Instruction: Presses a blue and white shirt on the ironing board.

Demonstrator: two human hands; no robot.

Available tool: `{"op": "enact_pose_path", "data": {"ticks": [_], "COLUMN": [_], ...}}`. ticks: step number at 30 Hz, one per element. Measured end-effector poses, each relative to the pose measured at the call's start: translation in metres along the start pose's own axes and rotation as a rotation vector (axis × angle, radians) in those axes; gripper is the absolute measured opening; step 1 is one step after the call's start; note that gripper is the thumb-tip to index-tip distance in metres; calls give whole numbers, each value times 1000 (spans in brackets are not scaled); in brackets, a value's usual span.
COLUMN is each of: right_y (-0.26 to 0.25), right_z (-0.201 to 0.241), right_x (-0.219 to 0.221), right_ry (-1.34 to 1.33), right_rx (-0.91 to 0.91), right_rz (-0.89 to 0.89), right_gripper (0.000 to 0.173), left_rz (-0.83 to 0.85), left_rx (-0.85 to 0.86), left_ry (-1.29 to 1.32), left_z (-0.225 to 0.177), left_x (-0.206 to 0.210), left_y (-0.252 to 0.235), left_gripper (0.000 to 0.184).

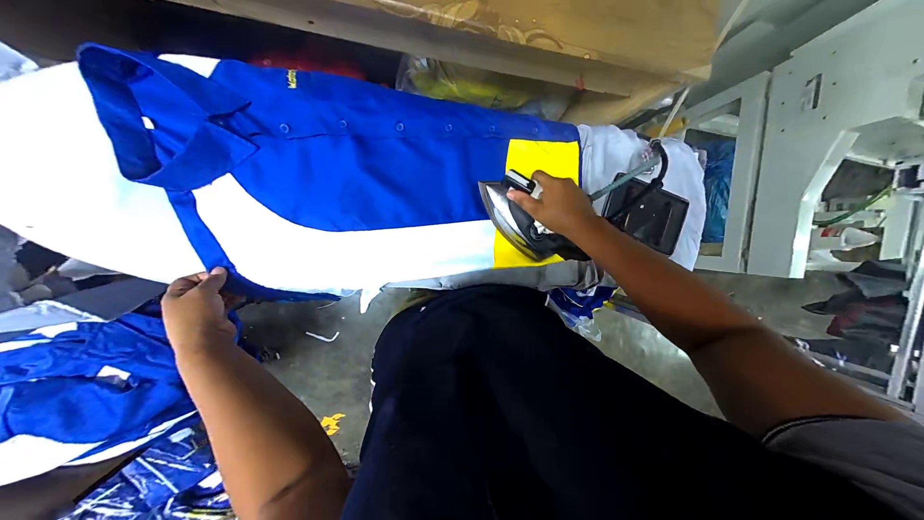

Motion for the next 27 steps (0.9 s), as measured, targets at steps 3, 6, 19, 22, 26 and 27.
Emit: {"op": "enact_pose_path", "data": {"ticks": [3,6,19,22,26,27], "right_y": [-18,-29,32,37,39,36], "right_z": [19,38,27,-7,-56,-62], "right_x": [-9,-9,33,11,-27,-32], "right_ry": [-34,-25,250,137,-89,-106], "right_rx": [17,-58,-426,-282,-98,-58], "right_rz": [-35,-30,256,166,-74,-112], "right_gripper": [61,62,53,52,55,56], "left_rz": [-12,-12,-33,-45,-60,-64], "left_rx": [21,33,48,33,38,41], "left_ry": [-1,-27,12,9,-25,-38], "left_z": [2,5,11,12,10,9], "left_x": [2,1,1,2,4,5], "left_y": [-5,-9,-13,-12,-13,-14], "left_gripper": [26,29,32,34,34,35]}}
Point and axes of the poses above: each hand's wrist, its own y-axis away from the middle knuckle, its own x-axis out of the palm, z = x × y, the point moved 10 cm from there along -y, towards the middle knuckle, and after that the axes turned 3 degrees about z, right-handed, at the moved point
